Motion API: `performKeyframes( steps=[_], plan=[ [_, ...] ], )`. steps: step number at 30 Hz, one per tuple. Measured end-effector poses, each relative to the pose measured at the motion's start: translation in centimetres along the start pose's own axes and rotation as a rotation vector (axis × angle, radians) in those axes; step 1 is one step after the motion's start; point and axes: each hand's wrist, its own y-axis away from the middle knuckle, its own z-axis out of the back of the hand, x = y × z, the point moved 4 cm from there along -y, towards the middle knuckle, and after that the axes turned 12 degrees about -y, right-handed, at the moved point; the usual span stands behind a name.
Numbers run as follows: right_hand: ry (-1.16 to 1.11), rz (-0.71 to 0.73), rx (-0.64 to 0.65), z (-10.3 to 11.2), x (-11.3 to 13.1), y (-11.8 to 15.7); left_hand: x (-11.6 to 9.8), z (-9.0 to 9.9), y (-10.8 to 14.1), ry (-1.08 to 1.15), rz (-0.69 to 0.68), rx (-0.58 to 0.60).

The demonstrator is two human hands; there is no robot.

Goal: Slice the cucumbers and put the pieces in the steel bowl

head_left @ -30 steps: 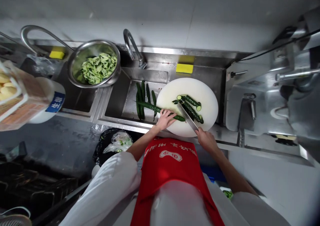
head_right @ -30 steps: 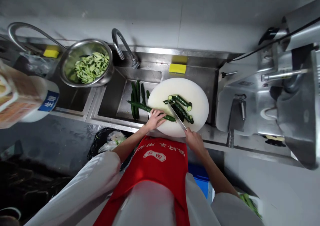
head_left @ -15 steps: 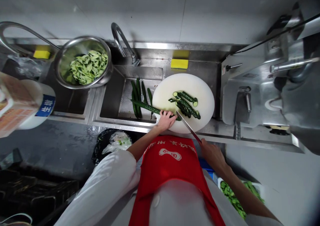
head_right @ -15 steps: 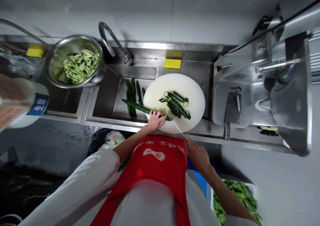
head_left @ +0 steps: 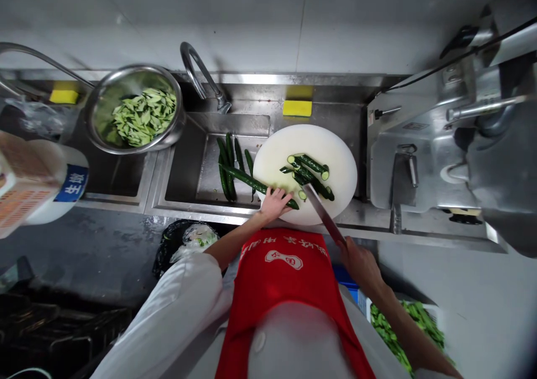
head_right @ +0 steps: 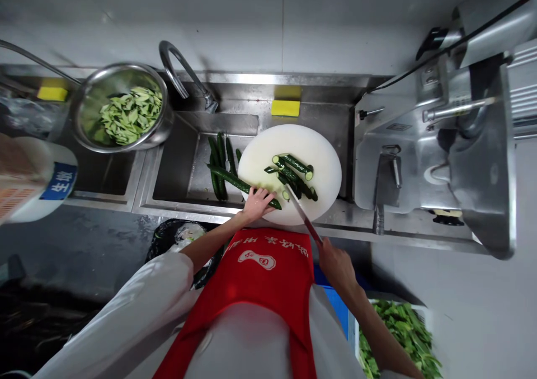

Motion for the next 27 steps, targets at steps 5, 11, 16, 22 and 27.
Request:
performKeyframes(
  steps=[5,11,16,22,27],
  plan=[
    [-0.151,-0.084,-0.198,0.0,-3.8,1.2,-2.9,1.7,-2.9,-0.108,-0.133,0.093],
    [-0.252,-0.168,-0.224,-2.1,-5.2,1.2,-4.6,1.4,-5.4,-0.129,-0.221,0.154],
    [-0.298,-0.124,-0.229,-2.3,-4.9,0.8,-4.8,0.9,-5.7,-0.152,-0.202,0.13],
    [-0.245,-0.129,-0.305,-0.9,-5.0,-0.1,-3.7,3.1,-4.5,-0.088,-0.151,0.084],
    [-0.224,-0.044,-0.245,-0.3,-2.9,-1.6,1.4,6.0,5.2,0.122,0.005,-0.043]
  ],
)
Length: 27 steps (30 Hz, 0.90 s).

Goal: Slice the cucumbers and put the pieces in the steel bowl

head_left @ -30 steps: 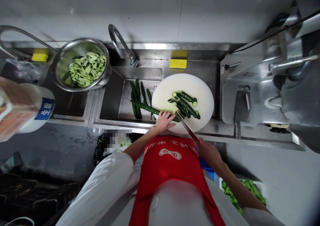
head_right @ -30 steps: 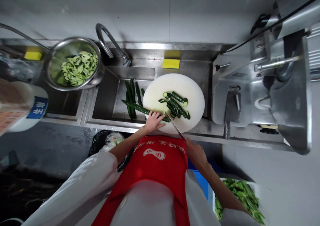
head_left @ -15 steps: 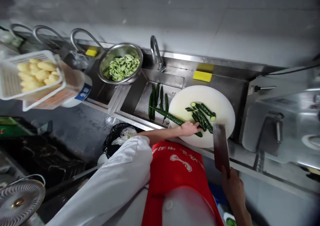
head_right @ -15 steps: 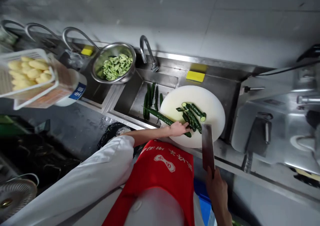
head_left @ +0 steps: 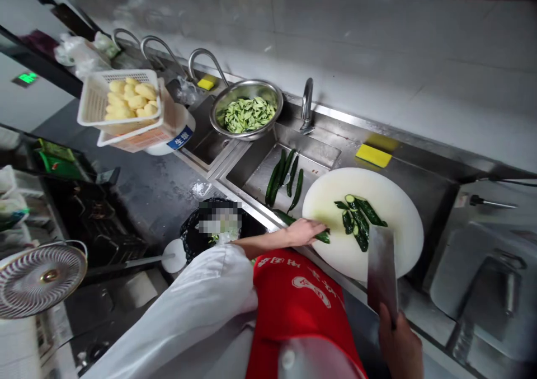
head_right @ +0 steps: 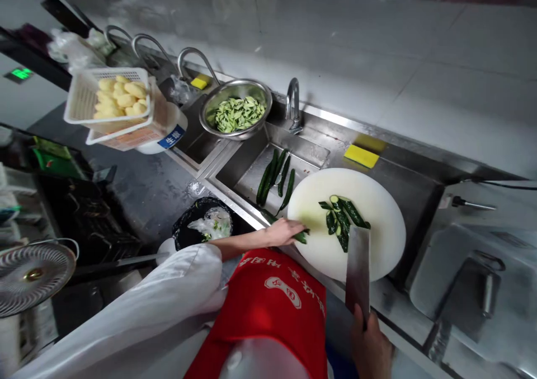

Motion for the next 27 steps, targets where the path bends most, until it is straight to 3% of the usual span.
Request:
performKeyframes(
  steps=[5,8,10,13,16,18,21,23,27],
  plan=[
    [0.015,0.24,0.187,-1.9,5.5,-2.6,4.9,3.8,14.1,0.063,0.278,-0.327],
    [0.114,0.384,0.21,-3.2,8.2,-4.2,7.9,4.7,21.5,-0.028,0.503,-0.447],
    [0.177,0.431,0.224,-4.0,9.3,-5.2,10.2,4.2,26.1,-0.079,0.709,-0.392],
    [0.265,0.436,0.23,-4.7,10.1,-6.6,13.9,2.1,32.5,-0.083,1.005,-0.193],
    [0.316,0.397,0.225,-4.7,10.3,-7.9,16.7,-0.5,36.7,-0.048,1.171,-0.01],
    [0.321,0.388,0.221,-4.4,10.3,-8.7,17.7,-1.9,37.0,-0.022,1.189,0.055],
    [0.323,0.321,0.203,-3.9,9.8,-9.7,17.7,-2.8,32.6,-0.011,1.092,0.074],
    [0.325,0.251,0.188,-3.7,9.3,-10.1,17.0,-2.4,26.9,-0.039,0.981,0.075],
    [0.32,0.215,0.164,-3.6,8.4,-10.5,13.0,-0.1,12.3,-0.097,0.571,-0.005]
  ],
)
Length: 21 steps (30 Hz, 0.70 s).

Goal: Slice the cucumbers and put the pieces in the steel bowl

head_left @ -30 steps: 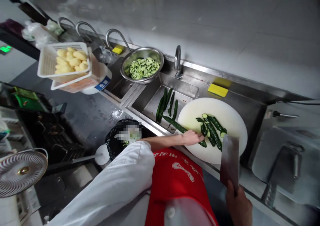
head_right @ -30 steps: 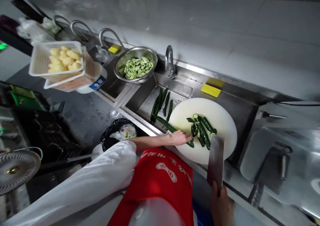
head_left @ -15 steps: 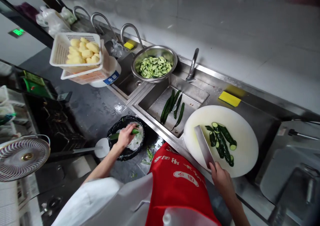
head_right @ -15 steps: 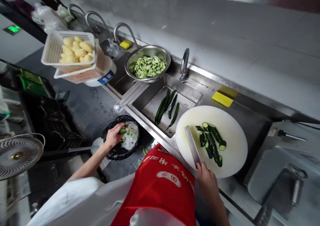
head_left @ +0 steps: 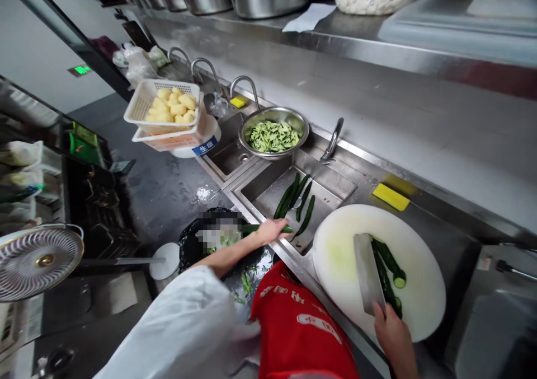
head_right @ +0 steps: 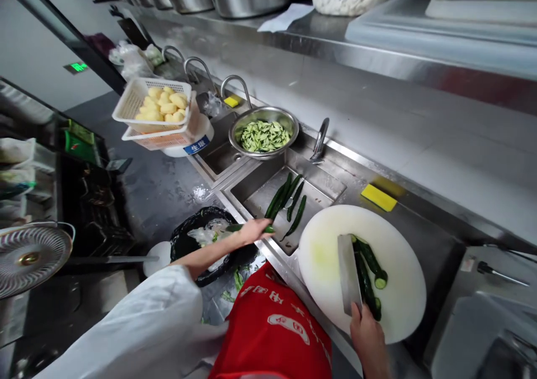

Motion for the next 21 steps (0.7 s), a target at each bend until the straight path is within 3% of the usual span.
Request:
performKeyframes(
  steps=[2,5,7,9,11,13,18,21],
  plan=[
    [0.002,0.014,-0.016,0.1,-0.3,0.1,-6.5,1.4,-3.8,-0.043,-0.23,-0.085],
    [0.01,0.049,-0.028,0.5,-0.5,0.8,-15.9,1.8,-6.8,-0.077,-0.554,-0.172],
    [0.015,0.045,-0.018,0.9,-0.2,1.8,-20.6,1.1,-7.4,-0.082,-0.704,-0.181],
    [0.006,0.032,-0.002,1.4,0.3,2.9,-23.5,-0.2,-7.4,-0.059,-0.816,-0.158],
    [-0.006,0.011,0.003,1.9,0.7,3.7,-24.5,-1.5,-7.3,-0.018,-0.892,-0.12],
    [-0.01,-0.033,0.025,2.2,0.9,3.9,-23.9,-2.6,-7.5,0.024,-0.86,-0.091],
    [-0.03,-0.117,0.09,2.1,0.8,4.1,-19.3,-3.5,-7.6,0.081,-0.494,-0.111],
    [-0.029,-0.116,0.108,1.9,0.9,4.4,-18.7,-3.9,-6.8,0.129,-0.433,-0.11]
  ],
)
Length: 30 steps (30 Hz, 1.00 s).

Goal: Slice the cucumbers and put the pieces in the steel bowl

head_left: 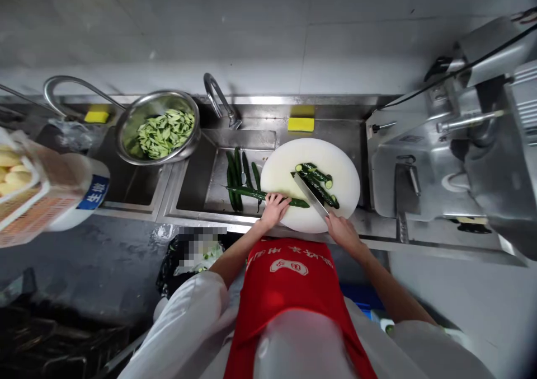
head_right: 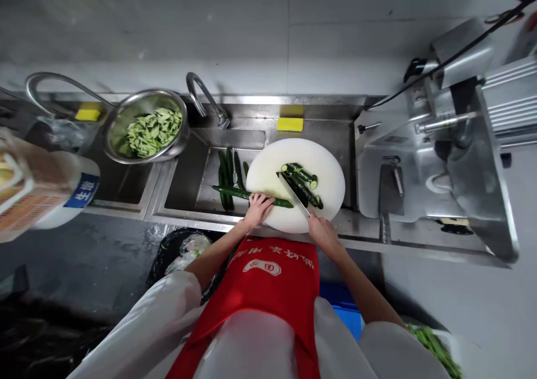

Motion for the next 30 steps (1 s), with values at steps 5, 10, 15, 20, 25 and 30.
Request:
performKeyframes(
  steps=[5,10,15,20,25,30],
  plan=[
    [0.001,0.01,0.024,0.1,0.1,-0.1,-3.3,-1.5,-0.6,0.061,-0.09,0.017],
    [0.052,0.026,0.022,0.5,-0.1,0.3,-5.3,-2.0,-0.9,0.038,0.039,-0.065],
    [0.084,0.104,0.057,0.8,-0.4,2.8,-5.7,-2.8,-1.0,0.034,0.021,-0.013],
    [0.104,0.127,0.113,-0.1,-0.2,3.1,-5.5,-3.3,-1.3,0.072,0.032,0.02],
    [0.101,0.091,0.142,-1.3,0.5,1.1,-4.8,-3.1,-0.7,0.081,0.015,-0.02],
    [0.091,0.094,0.114,-0.7,0.7,2.0,-3.1,-3.3,0.1,0.074,0.077,-0.042]
  ],
)
